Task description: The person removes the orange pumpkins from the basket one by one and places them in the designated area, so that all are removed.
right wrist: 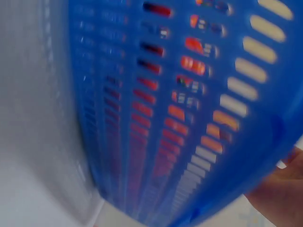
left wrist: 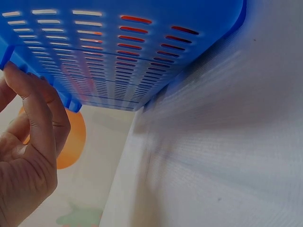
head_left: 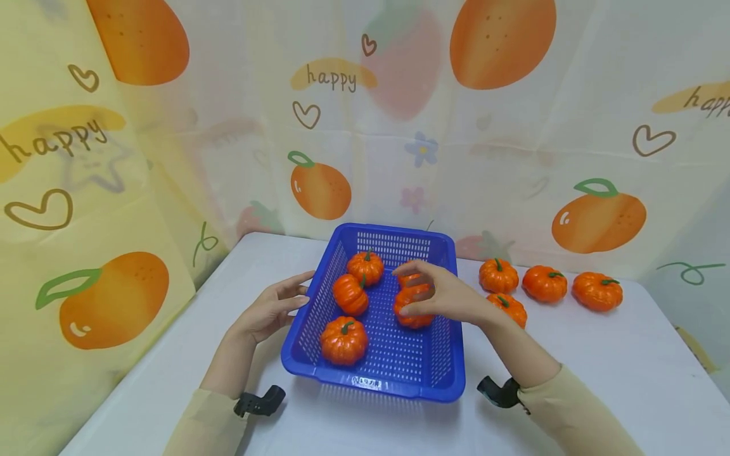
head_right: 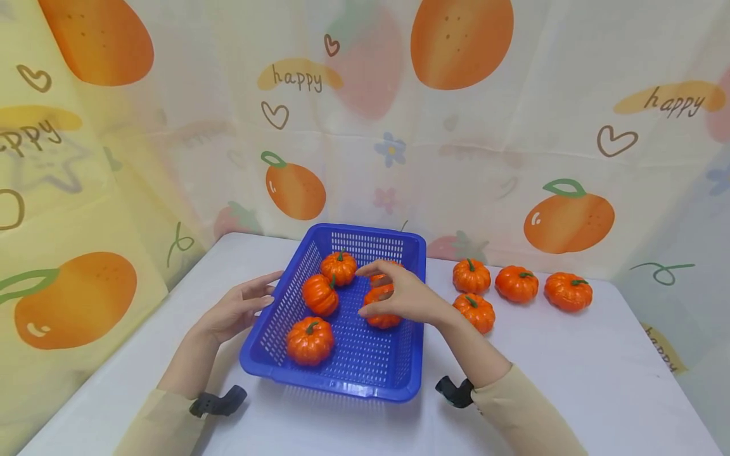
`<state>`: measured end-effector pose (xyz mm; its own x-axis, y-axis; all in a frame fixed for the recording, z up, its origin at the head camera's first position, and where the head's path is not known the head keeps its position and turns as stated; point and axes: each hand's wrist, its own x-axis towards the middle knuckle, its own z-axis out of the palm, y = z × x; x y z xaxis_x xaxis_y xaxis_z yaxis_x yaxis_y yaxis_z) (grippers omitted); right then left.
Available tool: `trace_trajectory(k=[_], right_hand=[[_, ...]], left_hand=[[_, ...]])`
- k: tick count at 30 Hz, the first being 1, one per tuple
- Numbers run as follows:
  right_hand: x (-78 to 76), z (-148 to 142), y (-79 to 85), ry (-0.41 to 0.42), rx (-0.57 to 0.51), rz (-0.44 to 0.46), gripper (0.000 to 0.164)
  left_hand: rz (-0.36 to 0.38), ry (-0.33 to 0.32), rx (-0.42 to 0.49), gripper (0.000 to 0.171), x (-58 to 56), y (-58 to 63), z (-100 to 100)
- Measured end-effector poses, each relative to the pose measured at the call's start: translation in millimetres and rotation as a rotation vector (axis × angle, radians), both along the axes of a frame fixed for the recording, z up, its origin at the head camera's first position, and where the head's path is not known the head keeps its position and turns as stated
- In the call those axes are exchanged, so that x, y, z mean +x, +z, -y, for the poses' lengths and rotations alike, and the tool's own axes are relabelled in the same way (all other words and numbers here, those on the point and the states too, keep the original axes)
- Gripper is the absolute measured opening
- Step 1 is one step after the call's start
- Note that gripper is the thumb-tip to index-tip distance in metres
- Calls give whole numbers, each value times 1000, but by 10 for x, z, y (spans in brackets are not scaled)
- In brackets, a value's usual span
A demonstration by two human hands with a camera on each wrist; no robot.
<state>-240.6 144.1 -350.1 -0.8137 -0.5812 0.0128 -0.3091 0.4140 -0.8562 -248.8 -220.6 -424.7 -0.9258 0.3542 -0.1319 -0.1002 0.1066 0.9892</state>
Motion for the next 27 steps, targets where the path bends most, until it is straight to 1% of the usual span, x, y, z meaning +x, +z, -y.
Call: trace_trajectory(k=[7,11,16,18,22,27], right_hand=[[28,292,-21,72,60,-11,60],[14,437,-47,139,91,-40,64],[-15,599,-96,213,168,-70,66],[-9,656,-122,231,202,-74,66],[46,747,-189,272,235,-66,67],[79,817,-302,305,264,-66,75]], left_hand=[[6,4,2,63,2,0,-5],[2,2,-6,63,-10,3,1],[-1,-4,-7,63,-29,15,8],[2,-4,-2,63,-26,24,4],[9,-2,-1,63,-8,38,-13],[15,8,-5,63,7,41,-22]])
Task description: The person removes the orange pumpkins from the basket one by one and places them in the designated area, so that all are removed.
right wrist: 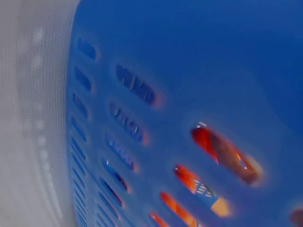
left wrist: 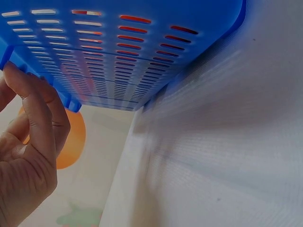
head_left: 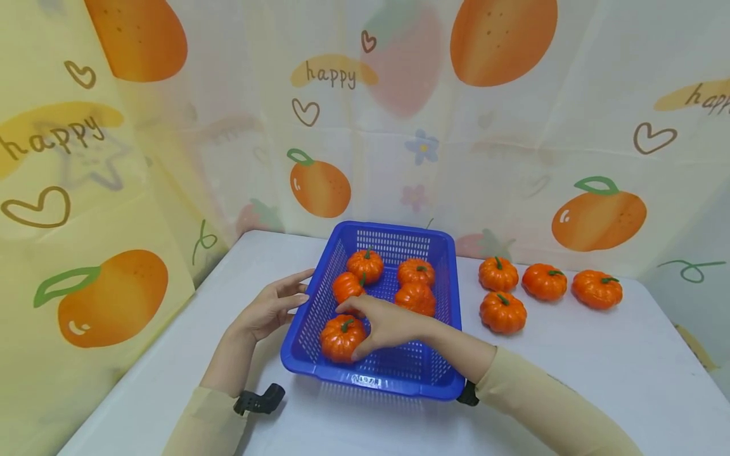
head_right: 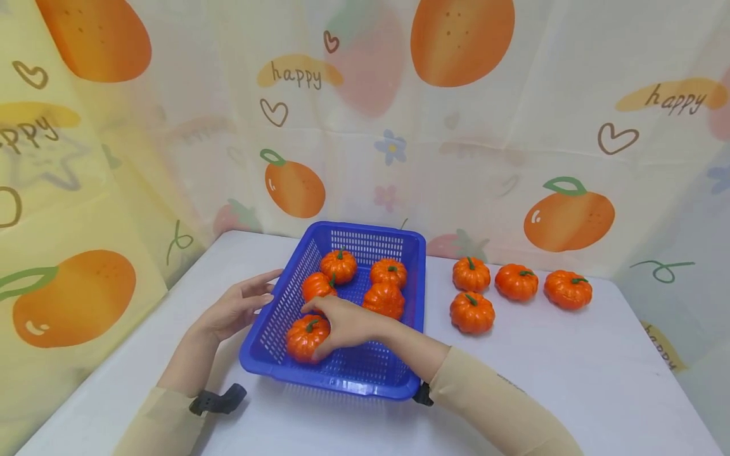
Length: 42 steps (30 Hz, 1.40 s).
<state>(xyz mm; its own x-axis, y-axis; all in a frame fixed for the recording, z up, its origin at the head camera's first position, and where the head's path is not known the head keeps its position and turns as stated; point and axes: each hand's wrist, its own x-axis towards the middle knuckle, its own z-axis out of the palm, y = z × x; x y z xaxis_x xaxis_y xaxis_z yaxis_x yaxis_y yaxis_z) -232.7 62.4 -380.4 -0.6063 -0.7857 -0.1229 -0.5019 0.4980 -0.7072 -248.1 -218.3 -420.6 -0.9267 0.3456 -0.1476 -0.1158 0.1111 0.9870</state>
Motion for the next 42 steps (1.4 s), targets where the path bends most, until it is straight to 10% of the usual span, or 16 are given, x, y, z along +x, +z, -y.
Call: trace_trajectory(k=[18,42], right_hand=[[53,32,-76,72,221,-57,77],[76,-68,12,-31,153,-161,71]], left_hand=[[-14,-5,11,64,16,-13,0],[-22,-45,1,64,-20,22,37]])
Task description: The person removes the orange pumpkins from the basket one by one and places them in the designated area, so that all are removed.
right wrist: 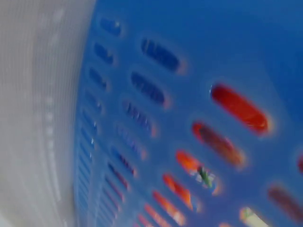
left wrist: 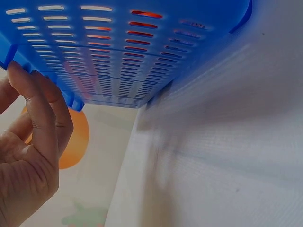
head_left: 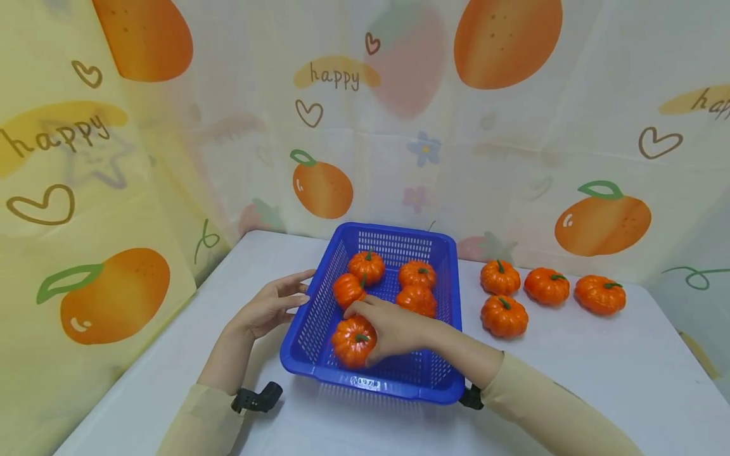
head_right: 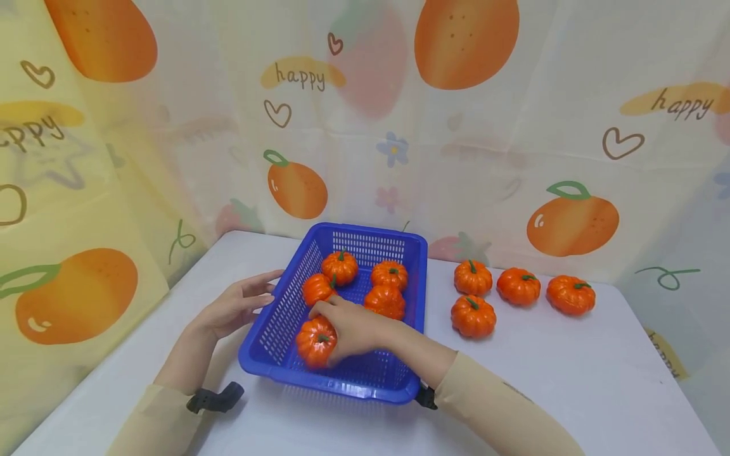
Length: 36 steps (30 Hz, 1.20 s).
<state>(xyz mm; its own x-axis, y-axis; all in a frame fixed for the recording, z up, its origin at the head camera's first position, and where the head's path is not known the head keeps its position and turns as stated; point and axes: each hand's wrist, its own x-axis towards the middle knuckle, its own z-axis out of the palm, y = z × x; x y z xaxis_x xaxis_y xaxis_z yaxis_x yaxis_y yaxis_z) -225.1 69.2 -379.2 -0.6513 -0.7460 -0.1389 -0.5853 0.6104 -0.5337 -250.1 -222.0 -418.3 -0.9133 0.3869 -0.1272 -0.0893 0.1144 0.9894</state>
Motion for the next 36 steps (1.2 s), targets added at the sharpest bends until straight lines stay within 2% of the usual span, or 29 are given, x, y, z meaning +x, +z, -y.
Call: trace_trajectory(k=[9,17,21,29,36], right_hand=[[-130,-386,200,-79,-190,31,73],[-267,-900,361,-223,-319,71,77],[-309,-1162,395,-256,-388,99,79],[-346,-1594,468,-358,-381,57,79],[-281,-1861,449,-419,-376,58,77]], left_hand=[[-14,5,-14,66,19,-24,14],[-2,17,-11,65,33,-9,14],[-4,13,-12,66,32,-3,9],[-6,15,-20,66,30,19,-6],[-7,30,-35,64,42,27,-23]])
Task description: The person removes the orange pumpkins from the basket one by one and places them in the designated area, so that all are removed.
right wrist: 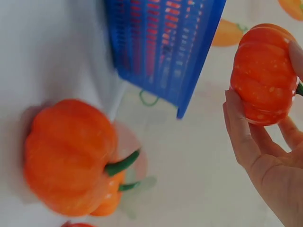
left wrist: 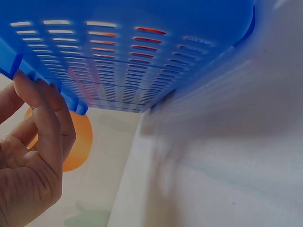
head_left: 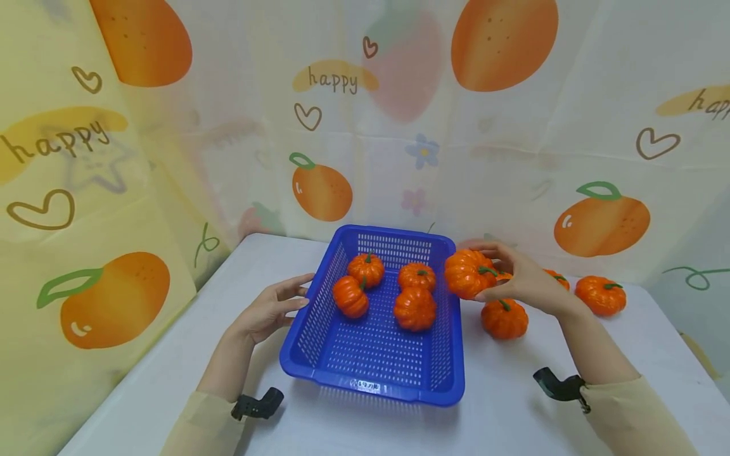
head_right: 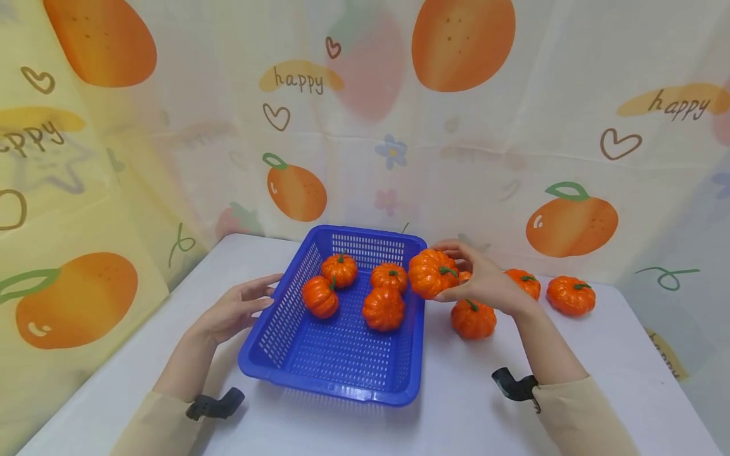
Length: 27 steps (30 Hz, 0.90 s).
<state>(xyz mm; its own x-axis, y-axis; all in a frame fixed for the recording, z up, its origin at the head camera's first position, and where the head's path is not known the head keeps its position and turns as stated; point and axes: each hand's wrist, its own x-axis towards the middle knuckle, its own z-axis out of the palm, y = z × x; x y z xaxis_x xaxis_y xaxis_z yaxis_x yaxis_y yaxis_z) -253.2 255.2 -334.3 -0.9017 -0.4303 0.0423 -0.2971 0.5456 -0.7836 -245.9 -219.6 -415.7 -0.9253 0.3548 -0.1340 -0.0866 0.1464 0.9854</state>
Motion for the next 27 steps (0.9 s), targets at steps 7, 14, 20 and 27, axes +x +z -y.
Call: trace_trajectory(k=[7,14,20,27], right_hand=[[59,-295,-106,-78,18,9,76],[97,-664,-228,-141,17,32,77],[143,-961,-343,-218,43,85,77],[175,-1267,-464,-287,80,97,75]], left_hand=[[5,33,-11,63,13,-26,-16],[6,43,-4,62,18,-35,-23],[1,39,-17,64,19,-31,-17],[6,37,-12,64,16,-26,-17]])
